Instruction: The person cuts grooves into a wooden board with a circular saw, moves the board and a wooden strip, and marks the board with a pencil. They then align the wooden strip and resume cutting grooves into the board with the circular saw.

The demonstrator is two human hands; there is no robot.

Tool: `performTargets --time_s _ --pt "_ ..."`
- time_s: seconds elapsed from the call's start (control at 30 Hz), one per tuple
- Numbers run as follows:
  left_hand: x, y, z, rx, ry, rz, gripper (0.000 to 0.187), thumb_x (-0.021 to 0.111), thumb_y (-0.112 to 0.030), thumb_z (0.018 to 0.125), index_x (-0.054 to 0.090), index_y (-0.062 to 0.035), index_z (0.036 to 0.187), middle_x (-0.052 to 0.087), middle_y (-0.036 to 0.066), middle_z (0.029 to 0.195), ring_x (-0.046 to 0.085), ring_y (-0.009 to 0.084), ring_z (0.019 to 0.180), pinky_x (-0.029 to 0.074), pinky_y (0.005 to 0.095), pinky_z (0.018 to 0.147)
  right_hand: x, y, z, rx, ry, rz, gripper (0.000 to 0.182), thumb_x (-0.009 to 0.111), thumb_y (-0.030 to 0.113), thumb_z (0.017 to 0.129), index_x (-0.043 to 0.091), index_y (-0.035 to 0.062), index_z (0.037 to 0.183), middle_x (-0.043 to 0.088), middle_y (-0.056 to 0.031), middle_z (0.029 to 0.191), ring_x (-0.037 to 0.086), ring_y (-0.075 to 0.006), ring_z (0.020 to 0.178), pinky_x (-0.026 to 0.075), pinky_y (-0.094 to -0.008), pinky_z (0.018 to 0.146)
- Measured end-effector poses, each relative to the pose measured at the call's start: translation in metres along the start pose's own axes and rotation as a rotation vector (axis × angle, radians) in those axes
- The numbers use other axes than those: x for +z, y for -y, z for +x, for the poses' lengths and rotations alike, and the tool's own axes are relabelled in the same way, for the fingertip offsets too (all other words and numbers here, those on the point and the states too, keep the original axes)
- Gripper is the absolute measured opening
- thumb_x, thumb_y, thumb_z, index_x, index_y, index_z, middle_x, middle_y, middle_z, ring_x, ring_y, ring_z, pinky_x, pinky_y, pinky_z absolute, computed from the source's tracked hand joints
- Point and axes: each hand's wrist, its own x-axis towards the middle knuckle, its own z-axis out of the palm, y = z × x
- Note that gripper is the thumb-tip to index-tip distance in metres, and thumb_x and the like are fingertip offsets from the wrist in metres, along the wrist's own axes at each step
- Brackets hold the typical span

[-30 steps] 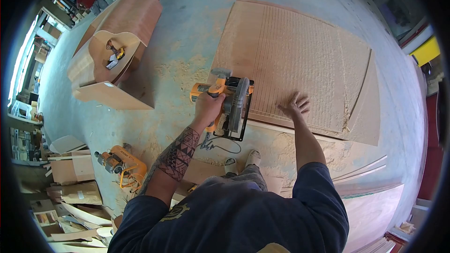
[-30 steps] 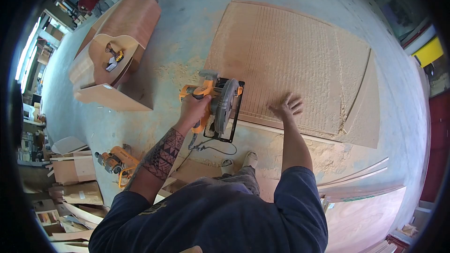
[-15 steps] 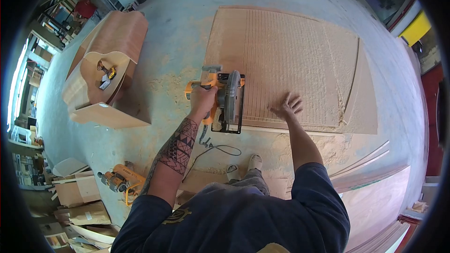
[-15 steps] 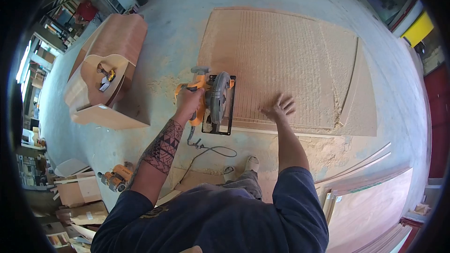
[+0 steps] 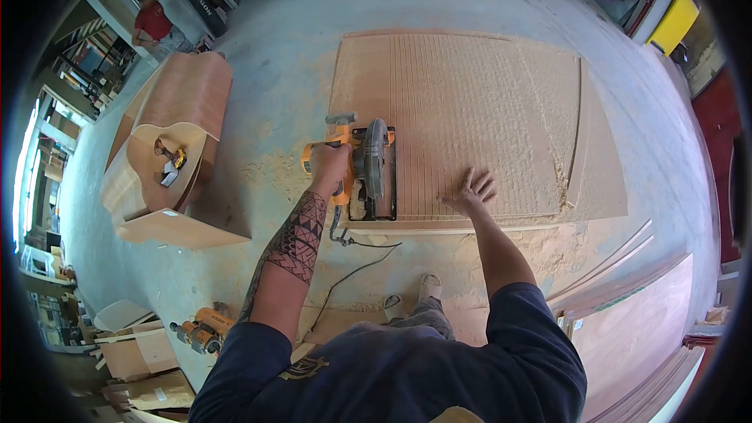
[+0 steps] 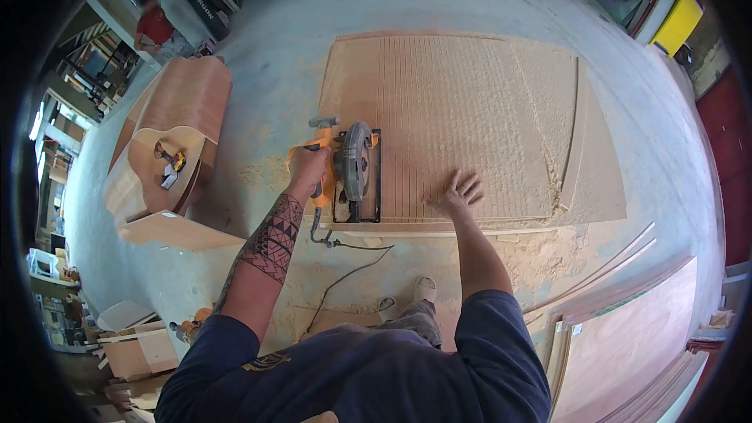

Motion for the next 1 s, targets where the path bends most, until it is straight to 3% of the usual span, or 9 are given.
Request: performTargets --time_s 0.4,0.47,0.57,0.67,0.9,0.97,1.0 --pt "0.017 -0.009 0.065 0.058 -0.015 0.078 0.034 0.073 -0.024 0.090 0.061 -0.0029 0.066 0.056 0.004 0.054 0.055 0.0182 0.041 0.043 0.0357 0.042 0.001 0.001 0.002 0.008 0.018 -0.024 0.154 0.077 0.081 0.072 -0.025 0.0094 0.163 -0.035 -0.0409 0.159 -0.032 -0.0589 0.148 -0.008 -0.0754 0.118" --pt "0.023 -0.001 0.084 0.149 -0.075 0.255 0.039 0.069 -0.030 0.084 0.071 0.0076 0.075 0.070 0.021 0.069 0.073 0.0348 0.066 0.057 0.0451 0.065 0.000 0.001 0.001 0.008 0.016 -0.040 0.154 0.077 0.081 0.072 -0.026 0.0092 0.163 -0.035 -0.0411 0.159 -0.032 -0.0589 0.148 -0.008 -0.0755 0.118" --pt "0.021 -0.023 0.080 0.087 -0.039 0.224 0.041 0.068 -0.032 0.084 0.072 0.0085 0.079 0.071 0.024 0.072 0.073 0.0389 0.074 0.057 0.0478 0.072 0.003 0.000 0.004 0.014 0.017 -0.046 0.154 0.078 0.080 0.072 -0.026 0.0091 0.162 -0.035 -0.0415 0.158 -0.032 -0.0592 0.148 -0.008 -0.0758 0.118" --pt "0.029 -0.014 0.108 0.175 -0.077 0.262 0.040 0.067 -0.031 0.084 0.072 0.0077 0.077 0.071 0.024 0.071 0.073 0.0379 0.072 0.057 0.0478 0.070 0.004 0.000 0.006 0.011 0.015 -0.045 0.155 0.078 0.080 0.072 -0.025 0.0088 0.162 -0.035 -0.0420 0.158 -0.032 -0.0598 0.148 -0.008 -0.0763 0.117" --pt "0.032 -0.044 0.123 0.113 -0.037 0.212 0.038 0.066 -0.029 0.085 0.071 0.0072 0.075 0.070 0.022 0.068 0.073 0.0364 0.069 0.057 0.0460 0.068 0.006 -0.005 0.006 -0.003 0.026 -0.024 0.154 0.077 0.079 0.074 -0.025 0.0073 0.162 -0.034 -0.0432 0.158 -0.033 -0.0606 0.147 -0.007 -0.0772 0.116" --pt "0.033 -0.050 0.127 0.131 -0.061 0.163 0.031 0.071 -0.022 0.088 0.063 0.0003 0.068 0.061 0.009 0.056 0.059 0.0212 0.043 0.046 0.0369 0.044 0.005 -0.003 0.004 -0.004 0.031 -0.020 0.153 0.077 0.079 0.074 -0.025 0.0072 0.162 -0.034 -0.0434 0.158 -0.033 -0.0608 0.147 -0.007 -0.0775 0.116" --pt "0.036 -0.048 0.137 0.129 -0.058 0.166 0.031 0.071 -0.022 0.088 0.063 0.0003 0.068 0.061 0.009 0.056 0.059 0.0212 0.043 0.046 0.0369 0.044 0.004 -0.003 0.003 -0.009 0.032 -0.019 0.153 0.077 0.079 0.074 -0.025 0.0071 0.162 -0.034 -0.0436 0.158 -0.034 -0.0610 0.146 -0.007 -0.0778 0.116"
